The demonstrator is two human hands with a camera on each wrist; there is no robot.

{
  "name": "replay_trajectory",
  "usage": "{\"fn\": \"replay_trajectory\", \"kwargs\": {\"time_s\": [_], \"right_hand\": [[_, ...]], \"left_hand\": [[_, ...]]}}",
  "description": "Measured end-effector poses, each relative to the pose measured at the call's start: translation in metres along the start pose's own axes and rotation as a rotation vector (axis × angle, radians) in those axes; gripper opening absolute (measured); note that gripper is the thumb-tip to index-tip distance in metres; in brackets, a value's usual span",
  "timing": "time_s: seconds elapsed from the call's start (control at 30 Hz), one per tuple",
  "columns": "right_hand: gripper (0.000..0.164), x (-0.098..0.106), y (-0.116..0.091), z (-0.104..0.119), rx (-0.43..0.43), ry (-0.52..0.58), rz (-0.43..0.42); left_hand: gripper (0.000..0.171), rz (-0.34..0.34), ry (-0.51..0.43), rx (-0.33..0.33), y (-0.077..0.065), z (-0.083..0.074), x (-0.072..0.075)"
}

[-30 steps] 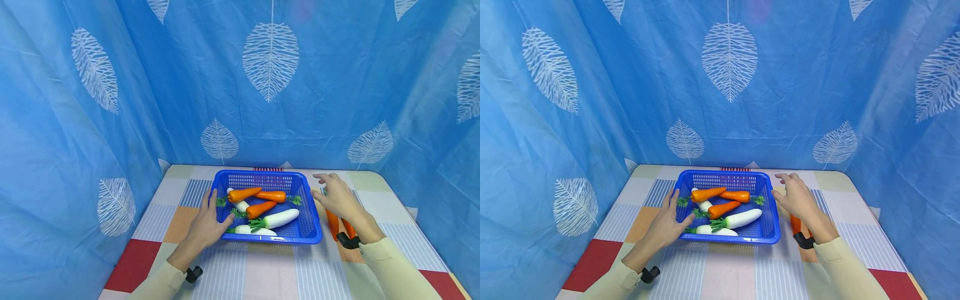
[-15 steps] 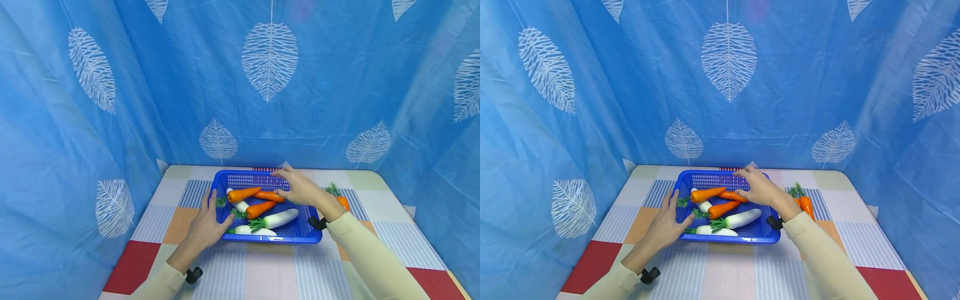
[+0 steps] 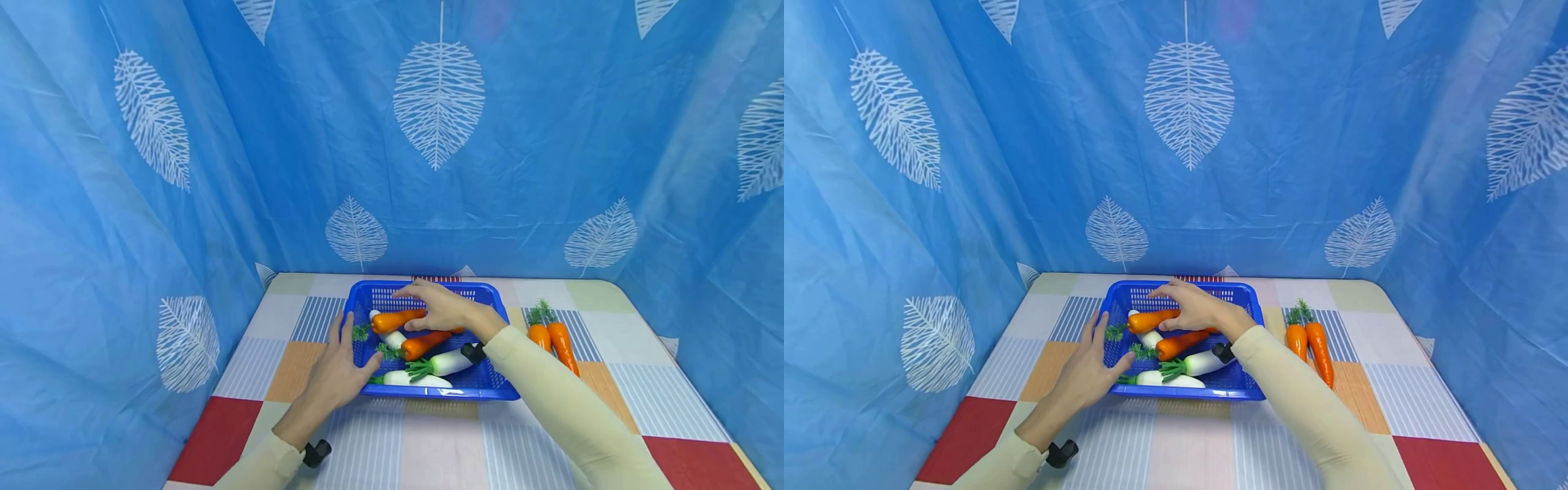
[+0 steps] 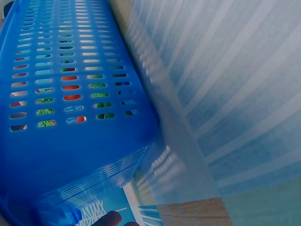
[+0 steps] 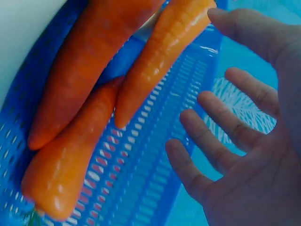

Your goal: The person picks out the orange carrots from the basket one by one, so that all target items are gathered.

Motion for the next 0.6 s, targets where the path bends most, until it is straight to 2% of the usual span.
{"fn": "replay_trajectory", "kwargs": {"time_s": [0.33, 0.6], "right_hand": [[0.069, -0.03, 0.029, 0.005, 0.079, 0.069, 0.086], [0.055, -0.04, 0.038, 0.008, 0.096, 0.045, 0.118]], "left_hand": [[0.112, 0.001, 0.015, 0.011, -0.001, 0.001, -0.002], [0.111, -0.011, 0.011, 0.005, -0.001, 0.0, 0.0]]}}
Point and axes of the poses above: each hand's wrist, its own y-axis towards the middle knuckle, its own x-axis out of the back of the hand, z = x × y, the point moved 7 cm from there along y, towards the middle knuckle, and after that the axes turned 5 degrees about y, right-handed, at the moved point
